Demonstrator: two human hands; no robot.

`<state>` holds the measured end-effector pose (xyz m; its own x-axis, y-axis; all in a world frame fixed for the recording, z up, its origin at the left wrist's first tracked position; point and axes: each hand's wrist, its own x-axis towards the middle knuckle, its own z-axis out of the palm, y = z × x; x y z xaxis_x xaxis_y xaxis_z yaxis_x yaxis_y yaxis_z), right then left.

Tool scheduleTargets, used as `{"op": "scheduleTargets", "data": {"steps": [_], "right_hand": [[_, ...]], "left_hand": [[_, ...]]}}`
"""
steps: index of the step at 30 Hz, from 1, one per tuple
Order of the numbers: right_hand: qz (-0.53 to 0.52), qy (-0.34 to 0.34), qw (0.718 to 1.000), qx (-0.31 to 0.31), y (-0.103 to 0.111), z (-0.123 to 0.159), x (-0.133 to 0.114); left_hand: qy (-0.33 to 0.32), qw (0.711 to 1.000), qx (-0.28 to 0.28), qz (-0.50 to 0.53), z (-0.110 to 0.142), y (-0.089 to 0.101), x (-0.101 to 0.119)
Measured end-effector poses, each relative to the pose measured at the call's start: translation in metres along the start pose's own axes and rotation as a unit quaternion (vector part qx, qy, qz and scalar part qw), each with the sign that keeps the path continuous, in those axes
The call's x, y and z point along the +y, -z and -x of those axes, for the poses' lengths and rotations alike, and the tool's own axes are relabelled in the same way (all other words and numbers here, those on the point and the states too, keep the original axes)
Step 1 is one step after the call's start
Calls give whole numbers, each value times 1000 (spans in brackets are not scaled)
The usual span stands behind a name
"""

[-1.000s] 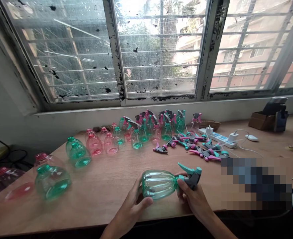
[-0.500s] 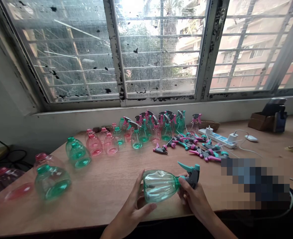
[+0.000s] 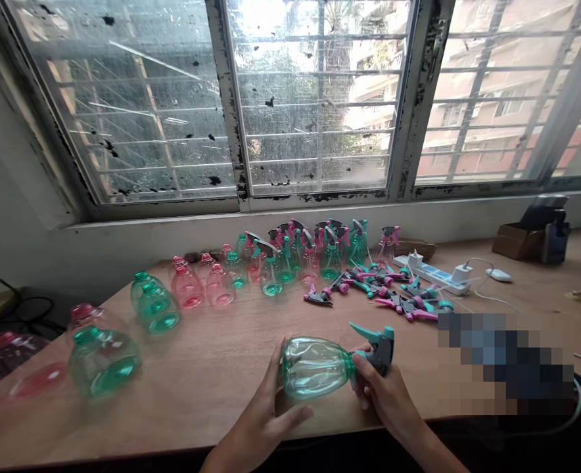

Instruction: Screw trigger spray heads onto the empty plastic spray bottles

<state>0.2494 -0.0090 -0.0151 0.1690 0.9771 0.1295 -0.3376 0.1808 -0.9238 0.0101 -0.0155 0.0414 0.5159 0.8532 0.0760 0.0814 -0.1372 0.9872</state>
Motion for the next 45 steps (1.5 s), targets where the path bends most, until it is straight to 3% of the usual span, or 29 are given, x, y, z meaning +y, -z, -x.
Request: {"op": "scheduleTargets", "data": {"steps": [17, 35, 45], "right_hand": [[-4, -5, 1000, 5, 1, -2, 1], [-10, 21, 999, 28, -1, -4, 1], [2, 29, 999, 26, 2, -5, 4]], "left_hand": [[5, 1000, 9, 21, 2, 2, 1], [-51, 998, 9, 44, -3, 3, -24], [-18, 993, -6, 114, -1, 2, -14]]}}
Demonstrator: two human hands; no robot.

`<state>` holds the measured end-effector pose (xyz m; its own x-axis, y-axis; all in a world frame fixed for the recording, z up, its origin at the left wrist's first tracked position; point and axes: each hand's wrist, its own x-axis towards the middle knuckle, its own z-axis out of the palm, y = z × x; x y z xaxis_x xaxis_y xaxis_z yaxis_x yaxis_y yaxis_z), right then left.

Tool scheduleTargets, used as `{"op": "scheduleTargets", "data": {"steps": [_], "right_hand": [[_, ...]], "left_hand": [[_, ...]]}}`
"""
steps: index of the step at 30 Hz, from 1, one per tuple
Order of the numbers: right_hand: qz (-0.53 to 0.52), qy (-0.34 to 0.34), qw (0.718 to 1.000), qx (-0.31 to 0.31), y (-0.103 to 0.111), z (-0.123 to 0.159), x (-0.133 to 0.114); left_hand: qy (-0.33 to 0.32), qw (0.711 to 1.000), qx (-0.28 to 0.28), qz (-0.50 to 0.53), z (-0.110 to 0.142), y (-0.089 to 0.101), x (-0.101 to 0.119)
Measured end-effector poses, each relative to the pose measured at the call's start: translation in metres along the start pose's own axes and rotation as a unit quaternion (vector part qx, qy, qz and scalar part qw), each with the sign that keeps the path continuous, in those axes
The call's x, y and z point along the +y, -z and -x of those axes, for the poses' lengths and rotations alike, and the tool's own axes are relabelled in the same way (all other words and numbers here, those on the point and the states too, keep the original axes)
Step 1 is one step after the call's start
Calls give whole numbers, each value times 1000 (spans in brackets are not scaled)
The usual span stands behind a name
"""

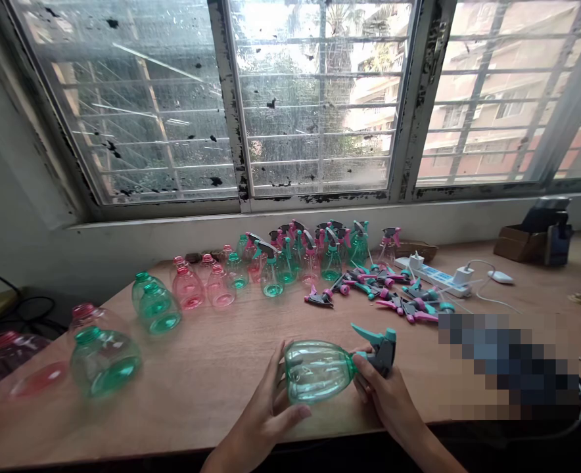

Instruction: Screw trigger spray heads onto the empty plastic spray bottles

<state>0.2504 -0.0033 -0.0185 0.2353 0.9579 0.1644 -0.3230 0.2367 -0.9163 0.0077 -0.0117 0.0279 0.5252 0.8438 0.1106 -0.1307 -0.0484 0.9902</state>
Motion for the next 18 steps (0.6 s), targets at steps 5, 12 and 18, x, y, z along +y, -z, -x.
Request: {"op": "scheduleTargets", "data": {"steps": [5, 12, 18], "right_hand": [[13, -4, 1000, 7, 0, -1, 0], [19, -8, 1000, 14, 1, 0, 1], [8, -1, 1000, 21, -2, 0, -1]], "left_hand": [[-11, 997, 9, -82, -4, 1, 2], [-23, 992, 35, -122, -1, 2, 0], [-30, 992, 17, -122, -4, 7, -10]]}}
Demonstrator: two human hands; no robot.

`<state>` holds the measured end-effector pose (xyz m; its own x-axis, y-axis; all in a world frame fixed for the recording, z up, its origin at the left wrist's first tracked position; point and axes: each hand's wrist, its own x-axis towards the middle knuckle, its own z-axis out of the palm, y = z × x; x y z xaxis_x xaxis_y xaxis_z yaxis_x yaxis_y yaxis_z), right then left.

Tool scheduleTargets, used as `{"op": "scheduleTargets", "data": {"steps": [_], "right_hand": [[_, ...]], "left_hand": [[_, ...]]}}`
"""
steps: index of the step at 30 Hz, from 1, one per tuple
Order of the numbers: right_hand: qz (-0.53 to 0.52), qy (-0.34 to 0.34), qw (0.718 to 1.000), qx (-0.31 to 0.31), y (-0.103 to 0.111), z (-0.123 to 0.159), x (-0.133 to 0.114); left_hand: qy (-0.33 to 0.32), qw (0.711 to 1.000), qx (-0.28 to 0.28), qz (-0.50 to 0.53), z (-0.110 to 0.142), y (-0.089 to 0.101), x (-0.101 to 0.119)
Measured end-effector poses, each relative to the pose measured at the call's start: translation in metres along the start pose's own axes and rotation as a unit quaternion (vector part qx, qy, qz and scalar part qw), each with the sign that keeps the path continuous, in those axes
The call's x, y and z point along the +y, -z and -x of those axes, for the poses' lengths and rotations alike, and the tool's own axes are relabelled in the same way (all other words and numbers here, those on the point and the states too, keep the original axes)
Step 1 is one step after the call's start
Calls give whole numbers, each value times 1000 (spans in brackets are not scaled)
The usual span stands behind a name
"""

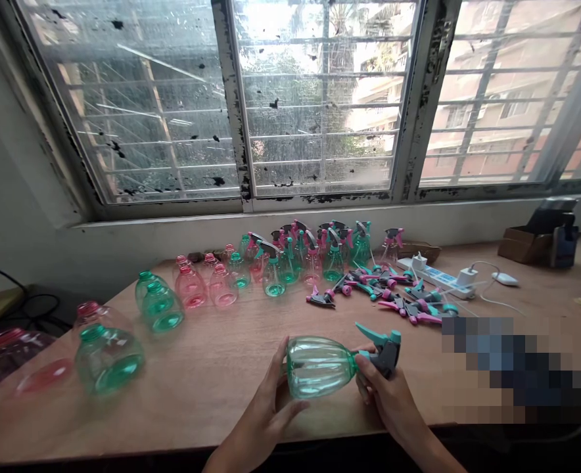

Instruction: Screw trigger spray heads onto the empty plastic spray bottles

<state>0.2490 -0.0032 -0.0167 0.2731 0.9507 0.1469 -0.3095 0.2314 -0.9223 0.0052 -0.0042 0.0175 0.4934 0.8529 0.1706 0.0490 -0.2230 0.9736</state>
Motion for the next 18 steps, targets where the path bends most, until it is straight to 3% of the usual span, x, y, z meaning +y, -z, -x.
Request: {"op": "scheduleTargets", "data": {"steps": [4, 14, 18], "right_hand": [[-2, -3, 1000, 5, -1, 0, 0], [31, -5, 999, -38, 0, 4, -5], [13, -7, 999, -34, 0, 3, -3]], "left_hand": [[-5, 1000, 21, -6, 0, 1, -4], [24, 997, 3, 79, 1, -5, 17], [13, 997, 2, 79, -1, -4, 9]]}}
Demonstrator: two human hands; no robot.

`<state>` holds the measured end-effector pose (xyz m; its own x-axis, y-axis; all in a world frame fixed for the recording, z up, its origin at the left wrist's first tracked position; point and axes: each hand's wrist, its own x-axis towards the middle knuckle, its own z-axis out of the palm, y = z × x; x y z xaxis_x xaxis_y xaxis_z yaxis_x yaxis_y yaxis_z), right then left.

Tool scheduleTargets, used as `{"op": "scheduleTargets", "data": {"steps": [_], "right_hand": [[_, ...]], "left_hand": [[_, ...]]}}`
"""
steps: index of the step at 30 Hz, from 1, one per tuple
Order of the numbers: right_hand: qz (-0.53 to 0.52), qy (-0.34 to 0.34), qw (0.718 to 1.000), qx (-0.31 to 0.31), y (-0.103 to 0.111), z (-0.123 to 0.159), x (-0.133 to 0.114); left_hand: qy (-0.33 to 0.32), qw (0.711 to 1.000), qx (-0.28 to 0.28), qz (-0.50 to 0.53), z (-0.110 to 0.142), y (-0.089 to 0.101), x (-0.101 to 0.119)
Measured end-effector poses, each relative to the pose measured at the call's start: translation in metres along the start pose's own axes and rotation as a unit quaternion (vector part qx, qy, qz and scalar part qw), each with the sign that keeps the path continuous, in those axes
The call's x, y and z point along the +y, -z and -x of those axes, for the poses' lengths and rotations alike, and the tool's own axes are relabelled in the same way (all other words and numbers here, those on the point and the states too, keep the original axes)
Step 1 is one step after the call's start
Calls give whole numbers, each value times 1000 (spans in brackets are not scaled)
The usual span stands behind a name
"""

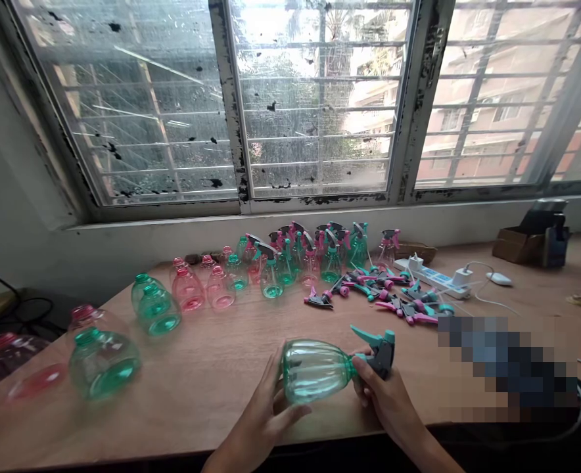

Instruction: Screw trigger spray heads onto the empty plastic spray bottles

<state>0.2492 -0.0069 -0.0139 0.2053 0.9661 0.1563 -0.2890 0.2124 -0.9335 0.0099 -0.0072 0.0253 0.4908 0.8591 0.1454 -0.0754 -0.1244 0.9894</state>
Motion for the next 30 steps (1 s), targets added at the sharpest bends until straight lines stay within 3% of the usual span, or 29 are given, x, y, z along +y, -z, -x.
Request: {"op": "scheduleTargets", "data": {"steps": [5, 13, 23, 30], "right_hand": [[-5, -9, 1000, 4, 0, -2, 2], [5, -17, 1000, 2, 2, -2, 4], [-4, -20, 1000, 6, 0, 0, 2], [5, -17, 1000, 1, 2, 0, 4]], "left_hand": [[-20, 999, 6, -25, -1, 5, -13], [-4, 999, 23, -35, 4, -4, 10], [-7, 998, 41, -52, 1, 3, -9], [5, 999, 39, -32, 3, -1, 3]]}}
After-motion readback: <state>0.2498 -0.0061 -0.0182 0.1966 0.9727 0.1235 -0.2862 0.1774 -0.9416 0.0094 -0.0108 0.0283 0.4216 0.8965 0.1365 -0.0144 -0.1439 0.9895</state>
